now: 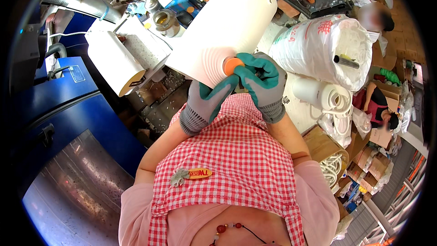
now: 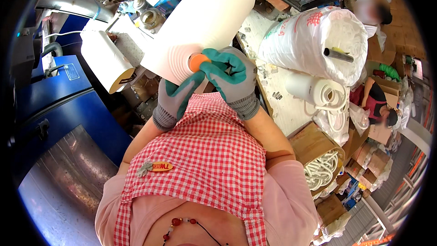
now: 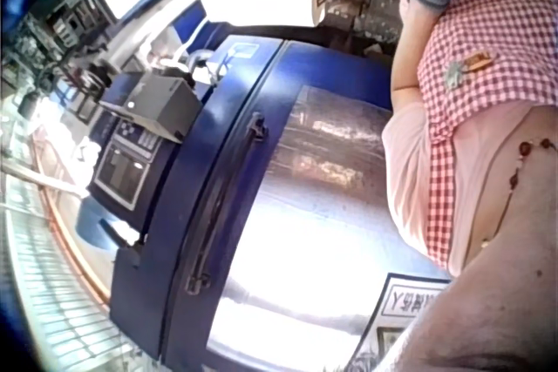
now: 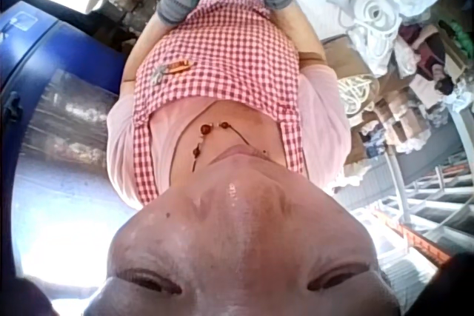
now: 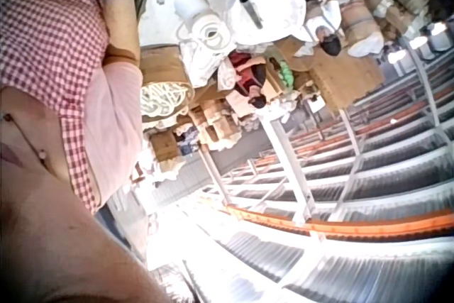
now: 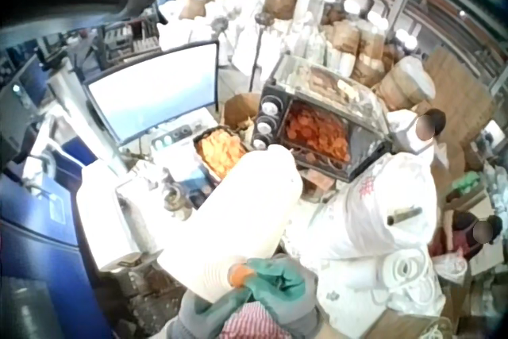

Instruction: The person attaches orange adhesive seals to plastic jugs, inserts handles and tubes into ceramic pitchers, and organizes components at a manufacturing workstation.

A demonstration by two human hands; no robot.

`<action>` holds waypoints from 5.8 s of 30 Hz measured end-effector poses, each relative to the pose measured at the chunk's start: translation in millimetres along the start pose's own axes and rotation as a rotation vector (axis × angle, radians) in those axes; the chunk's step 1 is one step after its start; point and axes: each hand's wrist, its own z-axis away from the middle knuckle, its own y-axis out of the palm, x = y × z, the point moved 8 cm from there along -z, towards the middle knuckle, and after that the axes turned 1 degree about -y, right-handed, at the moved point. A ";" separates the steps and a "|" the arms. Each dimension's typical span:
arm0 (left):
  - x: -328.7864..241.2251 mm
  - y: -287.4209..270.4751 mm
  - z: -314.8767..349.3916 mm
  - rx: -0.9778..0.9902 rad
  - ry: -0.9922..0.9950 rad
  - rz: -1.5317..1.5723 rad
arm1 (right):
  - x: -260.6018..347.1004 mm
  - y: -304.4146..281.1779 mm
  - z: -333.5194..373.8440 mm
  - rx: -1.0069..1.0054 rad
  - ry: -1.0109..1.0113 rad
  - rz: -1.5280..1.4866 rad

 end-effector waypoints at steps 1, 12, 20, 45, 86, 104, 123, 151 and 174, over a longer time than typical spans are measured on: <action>1.0 1.5 2.0 0.013 0.068 -0.110 | 0.1 -1.8 0.8 -0.003 0.002 -0.001; -5.9 20.0 16.8 -0.054 0.427 -0.472 | -6.1 -17.7 5.8 0.114 0.016 0.148; 59.8 15.8 16.3 -0.062 -0.191 0.052 | -3.1 -21.7 -8.0 0.328 0.138 0.334; 7.6 -10.5 36.1 -0.054 0.382 -0.730 | -2.4 24.2 8.3 0.526 -0.091 0.778; 35.2 64.6 -14.2 -0.347 -0.089 0.309 | -29.3 -454.8 -90.7 0.090 0.996 1.723; 38.7 19.0 7.6 -0.434 -0.211 0.333 | -29.6 -512.7 -87.1 -0.123 0.742 1.308; 61.6 29.0 0.7 -0.312 -0.235 0.344 | -16.9 -482.8 -45.2 -0.460 0.096 0.624; 3.5 13.6 32.8 -0.225 0.116 -0.466 | 48.3 -50.6 38.8 0.397 -0.215 0.763; 22.1 6.2 34.7 -0.313 -0.059 -0.108 | -30.7 -468.0 -80.3 -0.523 0.172 1.059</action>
